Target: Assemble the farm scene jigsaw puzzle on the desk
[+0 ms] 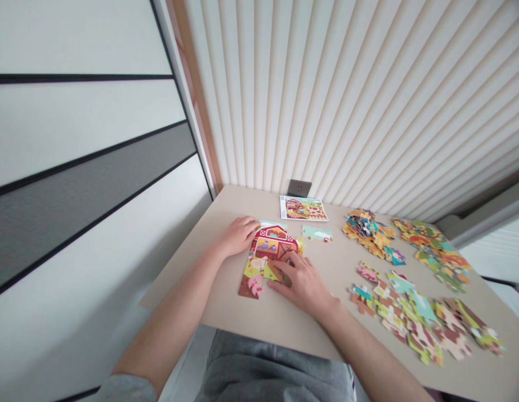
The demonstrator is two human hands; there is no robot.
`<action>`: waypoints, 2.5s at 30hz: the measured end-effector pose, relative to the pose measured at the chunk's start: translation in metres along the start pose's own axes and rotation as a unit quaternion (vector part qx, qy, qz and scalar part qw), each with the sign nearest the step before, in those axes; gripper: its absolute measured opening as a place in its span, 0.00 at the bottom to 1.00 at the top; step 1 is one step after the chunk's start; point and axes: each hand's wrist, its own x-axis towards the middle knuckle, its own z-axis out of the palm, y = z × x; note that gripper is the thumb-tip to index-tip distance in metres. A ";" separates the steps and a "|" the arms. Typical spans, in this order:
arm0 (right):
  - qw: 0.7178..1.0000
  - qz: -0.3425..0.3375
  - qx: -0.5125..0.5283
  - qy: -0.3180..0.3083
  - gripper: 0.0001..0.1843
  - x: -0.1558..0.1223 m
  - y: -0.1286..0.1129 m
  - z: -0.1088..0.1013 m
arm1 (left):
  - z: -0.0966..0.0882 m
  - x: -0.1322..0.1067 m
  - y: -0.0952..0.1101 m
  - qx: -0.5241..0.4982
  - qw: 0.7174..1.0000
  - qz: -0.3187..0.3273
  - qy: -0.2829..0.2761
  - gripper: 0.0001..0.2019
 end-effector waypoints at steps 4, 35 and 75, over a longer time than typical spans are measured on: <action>1.000 -0.010 -0.011 -0.007 0.24 -0.001 -0.002 -0.001 | -0.001 0.000 0.001 0.004 1.000 -0.002 -0.002 0.19; 0.990 -0.139 -0.011 -0.003 0.16 -0.015 -0.004 0.002 | 0.006 -0.001 -0.007 0.005 1.000 0.007 0.003 0.20; 0.996 0.062 -0.024 0.064 0.20 -0.143 0.043 -0.040 | 0.007 0.000 -0.014 -0.007 1.000 0.005 -0.002 0.19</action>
